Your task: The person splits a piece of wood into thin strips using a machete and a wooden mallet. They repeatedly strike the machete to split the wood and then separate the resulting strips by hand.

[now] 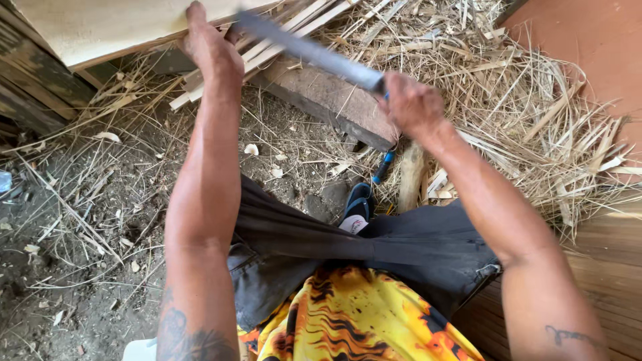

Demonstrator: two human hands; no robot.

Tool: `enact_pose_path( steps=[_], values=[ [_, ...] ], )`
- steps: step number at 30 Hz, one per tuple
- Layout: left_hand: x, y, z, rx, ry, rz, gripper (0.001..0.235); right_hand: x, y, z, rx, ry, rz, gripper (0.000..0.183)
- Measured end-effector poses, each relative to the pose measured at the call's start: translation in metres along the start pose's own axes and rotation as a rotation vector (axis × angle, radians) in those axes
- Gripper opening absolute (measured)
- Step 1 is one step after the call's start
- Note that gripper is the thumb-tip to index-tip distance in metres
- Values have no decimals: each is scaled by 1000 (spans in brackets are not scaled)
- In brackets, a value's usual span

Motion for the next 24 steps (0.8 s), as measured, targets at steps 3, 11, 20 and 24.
enact_pose_path(
  steps=[3,11,20,24],
  values=[
    [12,2,6,36,-23,54,86,-6,4,-17,221,18,213,26],
    [30,45,-5,57,-62,37,71,84,-3,-51,-402,2,-491,27],
    [21,33,-7,150,-32,137,67,26,12,-23,199,126,291,30],
    [34,42,5,78,90,89,66,65,0,-18,208,229,104,28]
  ],
)
Point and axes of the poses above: each hand's wrist, its own y-axis towards the middle knuckle, its own z-axis out of the palm, x = y × z, the point moved 4 cm from there along y, towards the middle knuckle, and after that the axes turned 5 degrees about -y, right-handed, at the moved point
